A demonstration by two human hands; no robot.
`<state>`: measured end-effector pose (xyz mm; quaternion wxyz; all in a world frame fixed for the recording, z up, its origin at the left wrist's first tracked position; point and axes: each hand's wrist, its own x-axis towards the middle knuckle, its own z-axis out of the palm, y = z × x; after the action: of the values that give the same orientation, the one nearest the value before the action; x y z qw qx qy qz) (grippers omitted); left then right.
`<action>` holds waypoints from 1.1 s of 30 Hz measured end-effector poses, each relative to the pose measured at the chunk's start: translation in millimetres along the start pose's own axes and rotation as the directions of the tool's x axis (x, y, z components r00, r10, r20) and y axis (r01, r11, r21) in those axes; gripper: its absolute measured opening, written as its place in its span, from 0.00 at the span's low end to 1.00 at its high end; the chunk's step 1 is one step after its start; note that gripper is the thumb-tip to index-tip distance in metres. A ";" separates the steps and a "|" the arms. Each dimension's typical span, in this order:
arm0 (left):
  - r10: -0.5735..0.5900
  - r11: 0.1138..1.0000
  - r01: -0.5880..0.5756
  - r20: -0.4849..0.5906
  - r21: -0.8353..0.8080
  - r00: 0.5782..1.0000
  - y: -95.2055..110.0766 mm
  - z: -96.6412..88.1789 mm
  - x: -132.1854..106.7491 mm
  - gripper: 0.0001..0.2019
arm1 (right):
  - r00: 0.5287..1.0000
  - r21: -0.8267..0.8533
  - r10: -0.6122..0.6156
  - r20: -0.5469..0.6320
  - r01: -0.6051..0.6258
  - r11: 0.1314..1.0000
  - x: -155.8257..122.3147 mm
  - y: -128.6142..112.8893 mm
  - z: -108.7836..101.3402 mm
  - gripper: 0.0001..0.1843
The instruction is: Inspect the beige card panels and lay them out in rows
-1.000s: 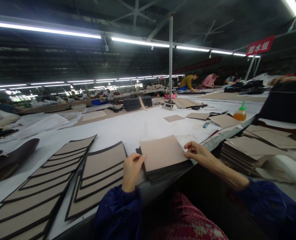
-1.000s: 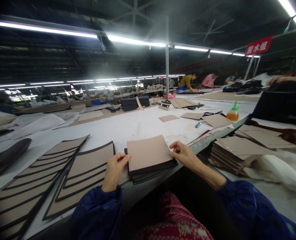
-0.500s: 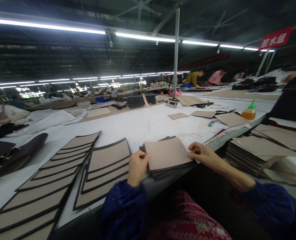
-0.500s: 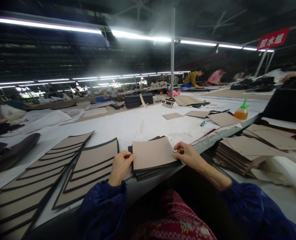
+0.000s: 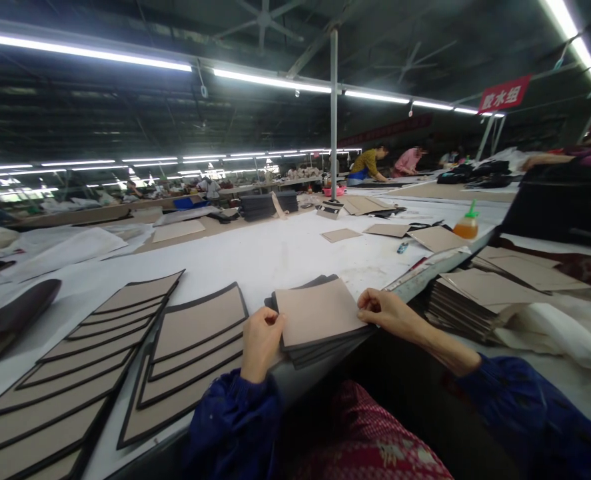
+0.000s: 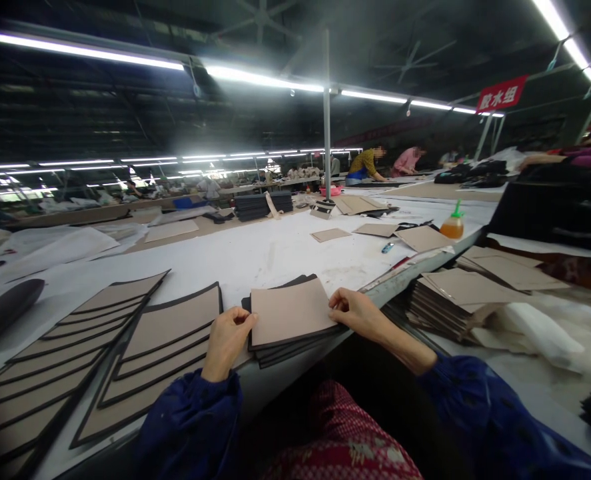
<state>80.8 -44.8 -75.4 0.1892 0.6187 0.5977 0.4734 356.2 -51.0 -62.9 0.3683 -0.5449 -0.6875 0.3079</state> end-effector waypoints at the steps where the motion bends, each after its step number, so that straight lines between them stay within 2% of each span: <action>1: -0.001 1.000 0.001 0.003 0.007 1.000 0.0 0.0 0.1 0.09 | 1.000 -0.011 -0.003 0.006 0.003 1.000 -0.3 -0.3 -0.3 0.07; 8: -0.014 1.000 0.014 0.023 0.001 1.000 2.6 -0.5 0.2 0.09 | 0.997 -0.061 0.010 0.072 -0.006 0.998 -1.2 -3.5 -2.1 0.05; 13: -0.021 0.999 0.020 0.028 0.024 0.999 2.8 -1.7 -0.1 0.08 | 0.996 -0.094 0.014 0.085 -0.006 0.996 -2.3 -10.0 -3.7 0.07; 20: -0.026 0.999 0.024 0.042 0.049 0.999 3.2 -0.5 0.0 0.07 | 0.993 -0.226 0.016 0.115 0.010 0.974 -2.0 -17.3 -6.1 0.11; 33: 0.003 0.995 -0.009 0.062 0.096 0.998 3.3 -0.6 -0.6 0.08 | 0.981 -0.358 -0.025 0.193 0.094 0.929 0.8 -17.8 -8.7 0.14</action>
<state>82.3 -46.3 -72.7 0.1761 0.6430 0.6119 0.4255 354.1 -53.9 -43.3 0.2044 -0.5516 -0.7803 0.2125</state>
